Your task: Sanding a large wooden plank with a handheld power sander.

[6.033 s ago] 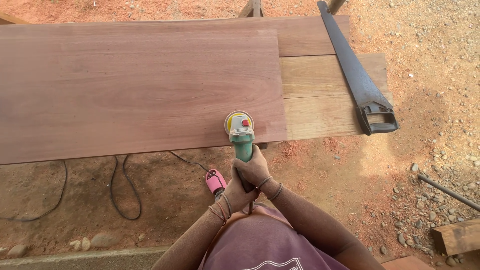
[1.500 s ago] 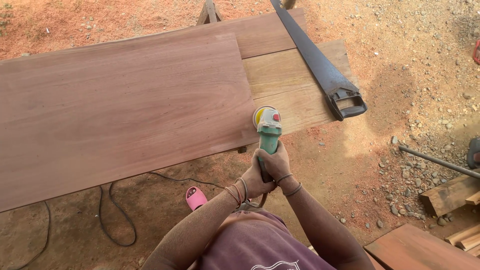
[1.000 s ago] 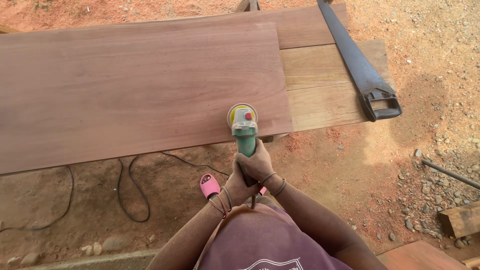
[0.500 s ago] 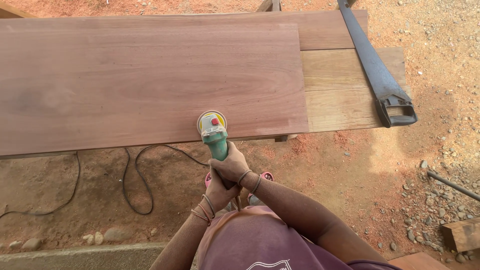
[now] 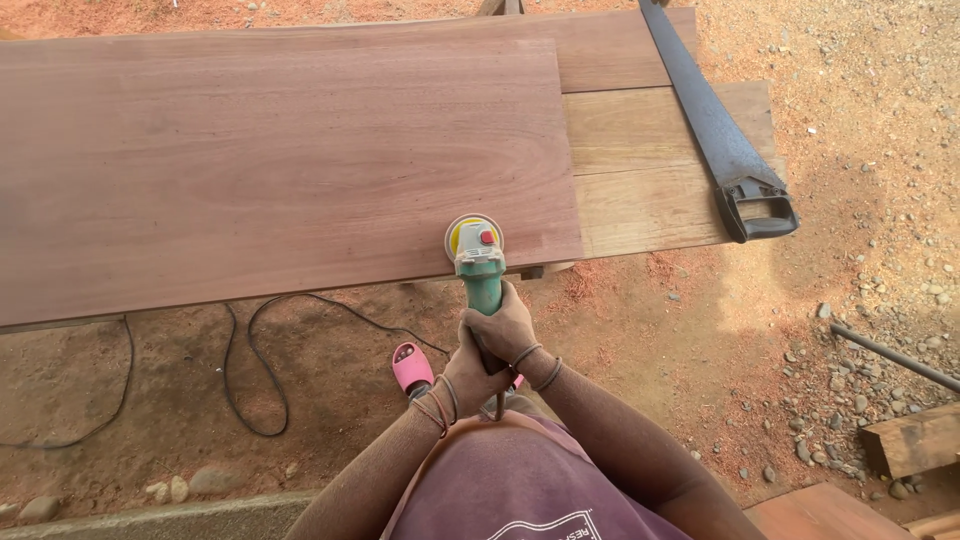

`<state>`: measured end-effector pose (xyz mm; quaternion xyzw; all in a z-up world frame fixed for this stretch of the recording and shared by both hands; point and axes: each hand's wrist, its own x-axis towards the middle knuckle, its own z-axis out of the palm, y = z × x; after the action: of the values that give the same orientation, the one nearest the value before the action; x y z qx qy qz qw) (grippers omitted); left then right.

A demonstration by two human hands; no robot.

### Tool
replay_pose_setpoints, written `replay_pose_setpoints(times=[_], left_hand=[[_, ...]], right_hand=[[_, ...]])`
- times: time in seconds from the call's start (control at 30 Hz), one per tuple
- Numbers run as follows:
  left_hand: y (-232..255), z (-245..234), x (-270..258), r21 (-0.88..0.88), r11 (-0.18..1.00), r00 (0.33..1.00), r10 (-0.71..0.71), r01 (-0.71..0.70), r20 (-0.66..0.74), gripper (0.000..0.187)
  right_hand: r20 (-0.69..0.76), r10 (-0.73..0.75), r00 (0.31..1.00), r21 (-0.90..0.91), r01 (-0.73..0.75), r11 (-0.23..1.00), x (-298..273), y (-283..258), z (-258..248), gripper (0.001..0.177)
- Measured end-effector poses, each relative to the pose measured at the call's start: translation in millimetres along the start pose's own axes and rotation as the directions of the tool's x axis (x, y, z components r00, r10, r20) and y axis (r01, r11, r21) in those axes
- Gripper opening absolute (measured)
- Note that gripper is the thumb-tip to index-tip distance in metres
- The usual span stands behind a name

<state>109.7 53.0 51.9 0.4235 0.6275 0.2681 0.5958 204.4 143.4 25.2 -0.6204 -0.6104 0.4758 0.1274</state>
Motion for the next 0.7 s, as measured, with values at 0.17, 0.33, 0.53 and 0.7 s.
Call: replay_pose_setpoints(times=[0.17,0.33,0.53,0.7], left_hand=[[-6,40,32,-0.032,0.992,0.991,0.123,-0.122,0.045,0.113],[-24,83,76,-0.014,0.946,0.938,0.322,-0.323,0.13,0.11],[31,85,69,0.046,0.987,0.953,0.139,-0.157,0.269,0.12],[25,73,59,-0.017,0.98,0.95,0.196,-0.198,0.244,0.12]], right_hand=[[-0.055,0.024,0.998,0.069,-0.021,0.997,1,20,-40,0.069],[-0.125,0.034,0.992,0.146,-0.015,0.989,7,50,-74,0.064],[-0.185,0.099,0.978,0.232,-0.055,0.971,6,68,-103,0.058],[-0.202,0.013,0.979,0.329,0.056,0.943,1,59,-93,0.055]])
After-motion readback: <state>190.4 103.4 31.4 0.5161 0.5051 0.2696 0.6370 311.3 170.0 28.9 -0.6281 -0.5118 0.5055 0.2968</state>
